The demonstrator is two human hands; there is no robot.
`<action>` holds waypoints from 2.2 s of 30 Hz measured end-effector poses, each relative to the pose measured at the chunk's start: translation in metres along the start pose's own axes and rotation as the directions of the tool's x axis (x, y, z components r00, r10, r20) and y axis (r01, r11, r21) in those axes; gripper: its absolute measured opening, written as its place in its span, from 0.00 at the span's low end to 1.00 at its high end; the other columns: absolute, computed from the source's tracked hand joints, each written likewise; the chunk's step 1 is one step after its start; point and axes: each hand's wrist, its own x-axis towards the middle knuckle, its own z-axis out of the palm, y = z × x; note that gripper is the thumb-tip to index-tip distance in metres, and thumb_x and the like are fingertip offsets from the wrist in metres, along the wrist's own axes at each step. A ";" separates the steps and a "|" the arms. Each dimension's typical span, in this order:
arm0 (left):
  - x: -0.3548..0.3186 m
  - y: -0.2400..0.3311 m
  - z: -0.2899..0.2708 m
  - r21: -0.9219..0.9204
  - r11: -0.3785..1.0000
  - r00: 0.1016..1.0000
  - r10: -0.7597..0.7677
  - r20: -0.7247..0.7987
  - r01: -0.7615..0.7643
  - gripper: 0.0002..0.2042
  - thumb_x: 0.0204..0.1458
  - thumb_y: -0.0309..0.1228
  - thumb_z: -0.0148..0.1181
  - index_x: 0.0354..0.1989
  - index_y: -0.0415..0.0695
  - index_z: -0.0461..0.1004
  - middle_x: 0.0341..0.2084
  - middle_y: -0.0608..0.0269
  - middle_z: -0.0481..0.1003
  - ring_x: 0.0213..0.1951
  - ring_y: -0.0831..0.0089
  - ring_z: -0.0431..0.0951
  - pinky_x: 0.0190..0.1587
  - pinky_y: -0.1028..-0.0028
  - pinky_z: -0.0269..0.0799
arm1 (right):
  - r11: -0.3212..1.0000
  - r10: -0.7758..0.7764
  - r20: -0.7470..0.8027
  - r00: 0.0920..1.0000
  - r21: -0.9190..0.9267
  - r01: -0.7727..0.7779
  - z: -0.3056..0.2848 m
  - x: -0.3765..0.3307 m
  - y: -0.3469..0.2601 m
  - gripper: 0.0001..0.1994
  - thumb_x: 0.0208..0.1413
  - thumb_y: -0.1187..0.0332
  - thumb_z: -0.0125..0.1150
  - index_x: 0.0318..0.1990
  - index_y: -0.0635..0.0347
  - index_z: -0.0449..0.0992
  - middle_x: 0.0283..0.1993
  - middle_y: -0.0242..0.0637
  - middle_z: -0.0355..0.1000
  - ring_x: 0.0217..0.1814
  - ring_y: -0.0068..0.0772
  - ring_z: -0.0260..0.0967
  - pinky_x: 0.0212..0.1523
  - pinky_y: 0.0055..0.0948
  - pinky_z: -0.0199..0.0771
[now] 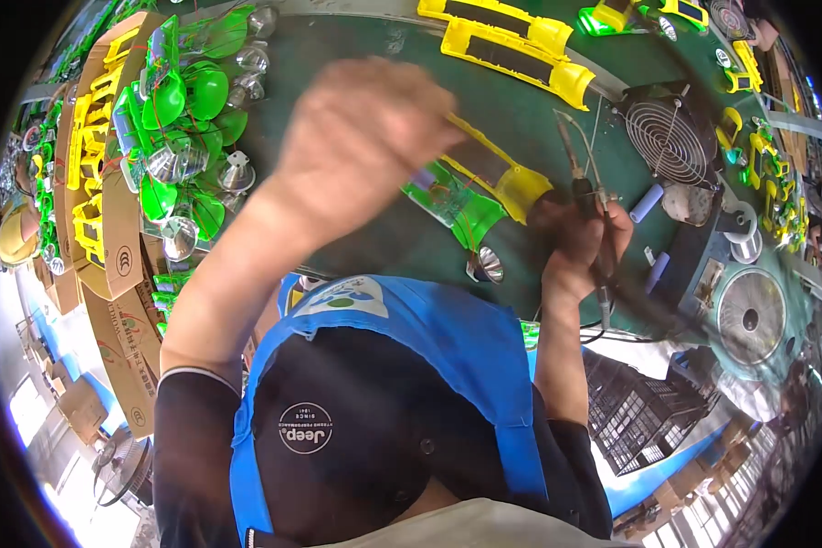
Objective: Soldering electrical components and wires into plastic solar lamp housings on a factory assembly line.
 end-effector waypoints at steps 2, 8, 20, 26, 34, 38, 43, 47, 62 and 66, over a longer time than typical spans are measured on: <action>-0.029 -0.010 -0.016 0.138 0.964 0.974 -0.225 -0.037 0.228 0.23 0.42 0.38 0.68 0.48 0.47 0.70 0.31 0.61 0.74 0.34 0.60 0.75 0.36 0.64 0.68 | 0.999 0.025 -0.004 1.000 0.043 -0.025 -0.004 0.001 0.002 0.21 0.62 0.55 0.54 0.47 0.63 0.58 0.34 0.44 0.69 0.28 0.36 0.74 0.42 0.41 0.78; -0.083 -0.009 0.004 -0.198 0.890 0.910 -0.413 0.028 0.410 0.18 0.47 0.22 0.61 0.48 0.46 0.67 0.21 0.60 0.73 0.27 0.63 0.77 0.34 0.66 0.67 | 0.993 0.079 0.019 0.997 0.089 -0.080 -0.001 0.003 0.001 0.19 0.63 0.57 0.52 0.48 0.63 0.58 0.34 0.44 0.70 0.28 0.36 0.73 0.41 0.39 0.77; -0.038 -0.017 0.018 -0.540 0.816 0.979 0.163 -0.124 -0.204 0.08 0.43 0.21 0.65 0.32 0.44 0.77 0.28 0.67 0.73 0.32 0.67 0.72 0.35 0.69 0.66 | 0.947 0.199 0.050 0.979 0.246 -0.205 -0.026 -0.015 -0.010 0.18 0.61 0.58 0.57 0.47 0.62 0.63 0.35 0.46 0.71 0.36 0.36 0.70 0.47 0.38 0.69; -0.034 -0.005 0.023 -0.418 0.901 0.992 0.130 0.001 -0.118 0.08 0.40 0.24 0.66 0.27 0.49 0.73 0.25 0.70 0.71 0.35 0.69 0.71 0.42 0.68 0.60 | 0.901 0.314 0.274 0.909 0.215 -0.376 -0.037 0.005 -0.013 0.15 0.59 0.64 0.58 0.44 0.65 0.65 0.35 0.46 0.71 0.35 0.33 0.68 0.40 0.32 0.69; -0.032 0.004 0.023 -0.302 0.950 0.994 0.103 0.043 -0.085 0.09 0.38 0.23 0.64 0.26 0.49 0.71 0.26 0.68 0.68 0.35 0.68 0.70 0.46 0.64 0.60 | 0.828 0.485 0.427 0.763 0.056 -0.558 -0.031 0.026 -0.024 0.12 0.53 0.68 0.59 0.40 0.69 0.70 0.24 0.39 0.71 0.23 0.27 0.68 0.28 0.24 0.68; -0.030 0.004 0.023 -0.297 0.951 0.992 0.106 0.075 -0.079 0.09 0.39 0.24 0.65 0.27 0.49 0.71 0.27 0.68 0.68 0.35 0.68 0.70 0.46 0.64 0.60 | 0.847 0.488 0.465 0.739 -0.047 -0.529 -0.029 0.031 -0.024 0.11 0.52 0.72 0.60 0.40 0.71 0.71 0.26 0.39 0.72 0.23 0.26 0.69 0.27 0.24 0.70; -0.029 0.000 0.024 -0.321 0.943 0.992 0.115 0.057 -0.091 0.08 0.39 0.24 0.65 0.24 0.48 0.70 0.24 0.69 0.67 0.33 0.69 0.70 0.45 0.64 0.59 | 0.825 0.538 0.470 0.700 -0.125 -0.551 -0.026 0.035 -0.030 0.14 0.53 0.66 0.59 0.38 0.71 0.68 0.27 0.41 0.72 0.23 0.27 0.69 0.33 0.28 0.72; -0.027 0.001 0.024 -0.326 0.941 0.992 0.117 0.047 -0.096 0.07 0.40 0.23 0.64 0.23 0.47 0.70 0.23 0.69 0.65 0.32 0.70 0.69 0.45 0.65 0.60 | 0.829 0.525 0.456 0.718 -0.082 -0.554 -0.027 0.033 -0.032 0.09 0.51 0.74 0.59 0.38 0.70 0.71 0.26 0.38 0.73 0.24 0.25 0.72 0.37 0.27 0.76; -0.027 0.002 0.025 -0.299 0.949 0.993 0.110 0.031 -0.096 0.07 0.40 0.23 0.62 0.23 0.47 0.69 0.22 0.68 0.65 0.31 0.70 0.69 0.46 0.64 0.60 | 0.890 0.446 0.457 0.770 -0.135 -0.436 -0.028 0.028 -0.026 0.08 0.49 0.76 0.59 0.36 0.69 0.71 0.21 0.35 0.73 0.23 0.23 0.73 0.68 0.46 0.55; -0.026 0.004 0.026 -0.289 0.952 0.993 0.116 0.027 -0.103 0.08 0.40 0.22 0.62 0.23 0.47 0.69 0.22 0.68 0.65 0.30 0.70 0.69 0.46 0.64 0.60 | 0.898 0.410 0.418 0.811 -0.028 -0.440 -0.044 0.019 -0.020 0.13 0.53 0.70 0.60 0.40 0.72 0.68 0.43 0.59 0.73 0.22 0.32 0.72 0.27 0.31 0.76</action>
